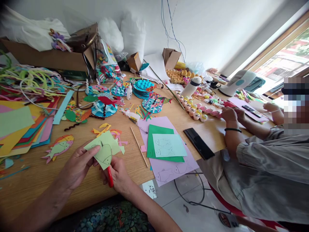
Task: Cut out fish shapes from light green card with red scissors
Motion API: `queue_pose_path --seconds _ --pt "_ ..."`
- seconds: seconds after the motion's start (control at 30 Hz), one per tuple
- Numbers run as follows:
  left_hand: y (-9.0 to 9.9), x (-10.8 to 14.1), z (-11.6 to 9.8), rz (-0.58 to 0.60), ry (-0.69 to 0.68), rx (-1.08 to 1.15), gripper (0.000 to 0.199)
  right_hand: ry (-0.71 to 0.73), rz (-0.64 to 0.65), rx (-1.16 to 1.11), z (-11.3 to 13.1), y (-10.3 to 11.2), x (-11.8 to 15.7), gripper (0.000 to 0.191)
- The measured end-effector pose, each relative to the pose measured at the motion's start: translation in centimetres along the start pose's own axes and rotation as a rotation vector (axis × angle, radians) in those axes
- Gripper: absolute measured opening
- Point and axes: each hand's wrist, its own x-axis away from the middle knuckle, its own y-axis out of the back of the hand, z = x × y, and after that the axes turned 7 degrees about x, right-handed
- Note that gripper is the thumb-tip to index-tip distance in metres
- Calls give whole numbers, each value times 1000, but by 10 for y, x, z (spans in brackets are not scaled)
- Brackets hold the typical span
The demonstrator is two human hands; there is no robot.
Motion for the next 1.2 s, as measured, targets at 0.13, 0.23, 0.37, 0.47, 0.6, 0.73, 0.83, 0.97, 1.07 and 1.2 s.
queue_pose_path --seconds 0.13,0.23,0.37,0.47,0.6,0.73,0.83,0.97,1.07,1.2 --pt "0 -1 0 -4 -3 -5 17 -3 4 10 1 -1 0 45" --pt "1 -1 -1 -9 9 -15 18 -14 2 8 4 -1 0 48" --pt "2 0 -2 -6 33 -26 19 -29 4 36 8 0 0 50" --pt "0 2 -5 -8 47 -39 18 -50 -8 72 12 1 0 49" --pt "-4 3 -9 -17 56 -55 18 -41 -11 117 16 0 0 53" --pt "-4 3 -10 -20 59 -65 19 -33 -17 145 17 0 0 59" --pt "-3 3 -9 -14 66 -69 20 -30 -15 130 15 1 1 59" --pt "0 3 -8 14 75 -80 19 -33 -17 117 14 2 2 57" --pt "1 3 -8 27 77 -92 18 -26 -14 121 14 2 3 58" --pt "3 3 -10 48 79 -104 18 -21 -10 132 17 2 4 59"
